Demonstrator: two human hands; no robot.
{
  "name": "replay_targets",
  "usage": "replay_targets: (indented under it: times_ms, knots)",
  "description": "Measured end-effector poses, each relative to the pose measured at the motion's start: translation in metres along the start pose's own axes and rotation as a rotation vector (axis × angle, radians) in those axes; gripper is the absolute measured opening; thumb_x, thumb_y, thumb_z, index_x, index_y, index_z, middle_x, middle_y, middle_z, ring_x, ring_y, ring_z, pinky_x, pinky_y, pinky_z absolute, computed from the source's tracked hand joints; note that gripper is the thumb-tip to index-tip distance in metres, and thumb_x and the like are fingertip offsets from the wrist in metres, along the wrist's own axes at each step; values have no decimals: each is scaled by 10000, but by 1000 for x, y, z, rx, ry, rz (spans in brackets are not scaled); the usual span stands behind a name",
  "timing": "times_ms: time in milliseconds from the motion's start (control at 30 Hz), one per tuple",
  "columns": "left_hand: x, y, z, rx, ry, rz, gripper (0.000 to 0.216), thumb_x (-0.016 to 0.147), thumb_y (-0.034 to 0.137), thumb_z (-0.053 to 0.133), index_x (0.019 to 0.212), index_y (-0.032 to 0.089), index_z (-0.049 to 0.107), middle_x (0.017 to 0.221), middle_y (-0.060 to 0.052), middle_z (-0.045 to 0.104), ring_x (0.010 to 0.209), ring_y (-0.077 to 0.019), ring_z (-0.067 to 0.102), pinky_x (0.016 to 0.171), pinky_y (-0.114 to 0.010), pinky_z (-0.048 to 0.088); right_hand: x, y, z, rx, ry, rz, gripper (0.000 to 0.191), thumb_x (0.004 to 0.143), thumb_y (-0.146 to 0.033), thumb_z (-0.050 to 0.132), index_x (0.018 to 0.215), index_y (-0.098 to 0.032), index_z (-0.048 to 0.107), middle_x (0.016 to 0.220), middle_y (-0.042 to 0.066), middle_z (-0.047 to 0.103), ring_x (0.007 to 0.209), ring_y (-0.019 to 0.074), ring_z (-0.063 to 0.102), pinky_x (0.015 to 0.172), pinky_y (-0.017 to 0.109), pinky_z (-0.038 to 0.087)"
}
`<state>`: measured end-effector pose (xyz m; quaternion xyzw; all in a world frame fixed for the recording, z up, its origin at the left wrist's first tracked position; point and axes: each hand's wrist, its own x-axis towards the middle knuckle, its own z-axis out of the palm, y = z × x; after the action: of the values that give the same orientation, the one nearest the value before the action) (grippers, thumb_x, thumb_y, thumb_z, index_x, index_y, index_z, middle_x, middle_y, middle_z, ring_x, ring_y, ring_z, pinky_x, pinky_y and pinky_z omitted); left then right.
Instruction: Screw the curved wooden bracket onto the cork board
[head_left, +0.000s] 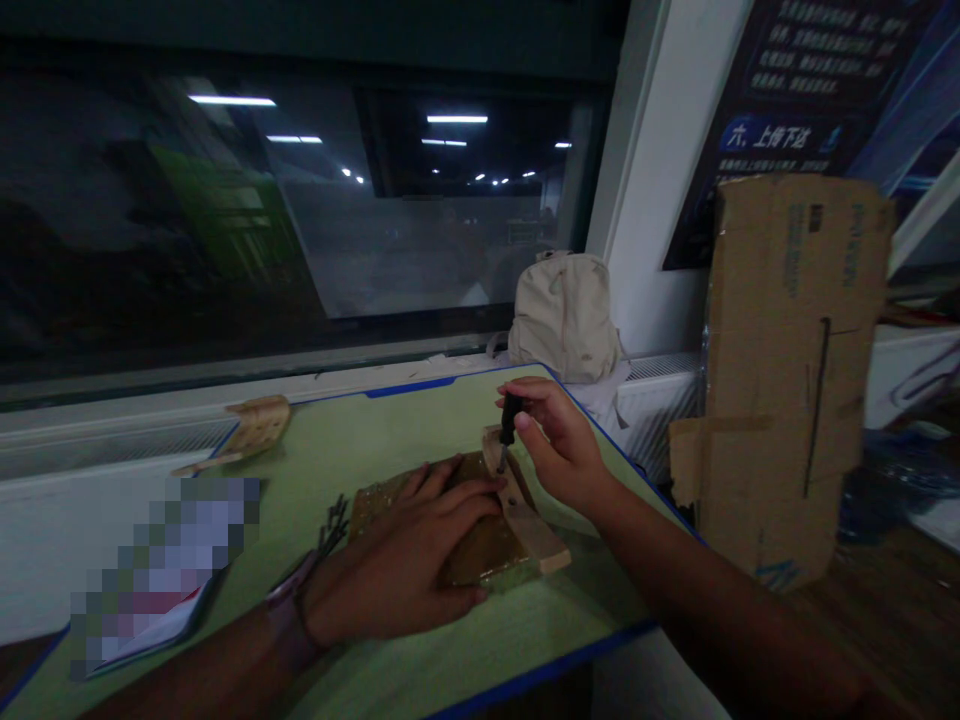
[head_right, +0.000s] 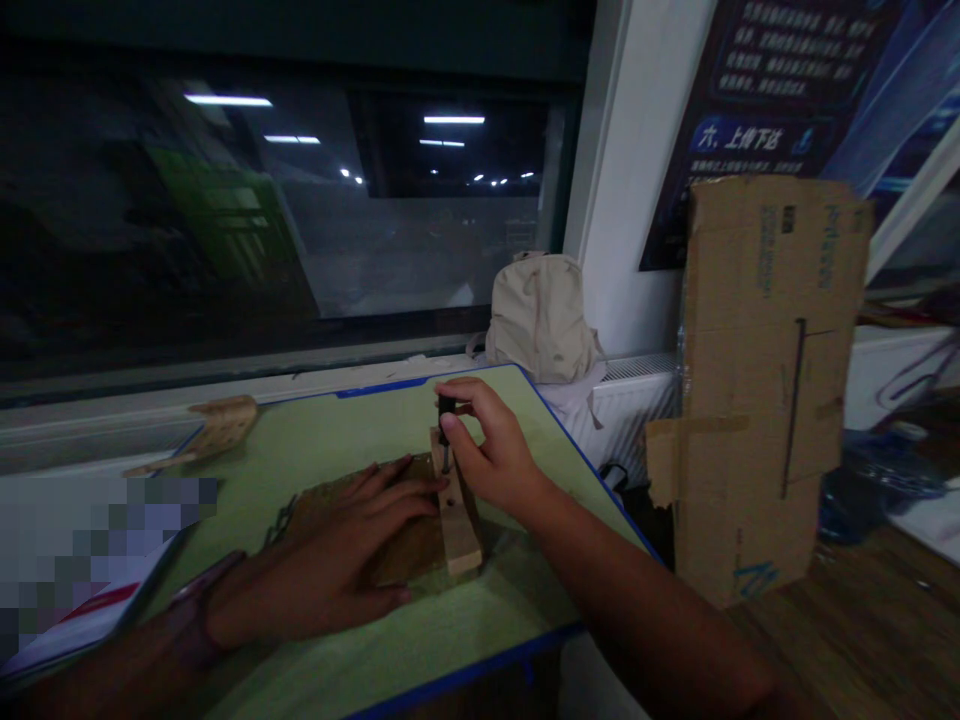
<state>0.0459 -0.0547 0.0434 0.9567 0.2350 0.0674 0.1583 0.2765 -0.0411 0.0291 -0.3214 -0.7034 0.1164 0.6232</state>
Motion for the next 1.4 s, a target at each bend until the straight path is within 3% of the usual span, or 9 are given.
replay_targets:
  times_ms: [167,433,633,733,933,1033,1200,1300,1400]
  knots:
    - [1,3,-2,6,2,-9,670,809,292,808,1431,268,562,1644,-48,470,1566,-449,279,1270,-680,243,-3,0,4,197,-119,74,245,1061,-373,570,1281,-302,650,1222,76,729,1073,199,765,923,388,630]
    - [-2,0,-1,-7,-18,-12,636,856,344,775,1447,290,546,1671,-28,435,1583,-442,255,1279,-698,195,0,6,0,-35,122,1,260,871,-261,816,1073,-289,656,942,1,661,816,154,652,739,297,560]
    - [0,-3,1,-18,-4,4,628,842,354,793,1422,274,564,1662,-42,448,1574,-436,272,1288,-661,210,1,4,0,160,-56,74,248,1024,-414,627,1237,-287,626,1213,86,705,1070,198,725,876,365,614]
    - [0,-3,1,-22,17,10,639,806,311,808,1400,281,575,1642,-35,472,1574,-429,268,1287,-646,226,1,3,2,314,-125,166,272,1018,-452,639,1230,-286,607,1154,71,736,1023,190,759,862,368,634]
    - [0,-3,3,-8,2,3,667,817,319,799,1436,289,551,1673,-20,432,1587,-419,240,1296,-658,183,3,9,1,114,76,118,286,876,-368,817,1087,-285,643,898,-7,663,786,153,671,721,299,585]
    - [0,-2,1,-7,-4,-1,651,843,354,787,1444,277,550,1684,-29,417,1585,-420,246,1294,-650,196,2,11,-1,11,101,50,265,884,-364,807,1094,-285,667,905,2,654,792,161,649,719,308,567]
    - [1,1,-2,-12,-16,-16,658,807,330,816,1417,274,575,1658,-29,457,1574,-423,271,1295,-645,202,1,5,0,179,47,82,202,1023,-449,628,1151,-293,643,1138,64,711,1028,194,725,862,372,611]
    - [1,0,-1,-18,-10,-19,664,800,320,814,1418,271,576,1657,-30,460,1579,-440,247,1284,-662,217,1,2,2,297,-41,159,229,1002,-468,662,1148,-295,627,1118,54,732,960,187,751,811,371,633]
    - [0,0,-1,-28,-5,-12,650,805,331,816,1409,270,582,1654,-38,463,1576,-442,256,1286,-665,209,1,3,4,280,22,172,255,936,-436,753,1096,-287,621,978,13,698,848,156,711,739,310,614]
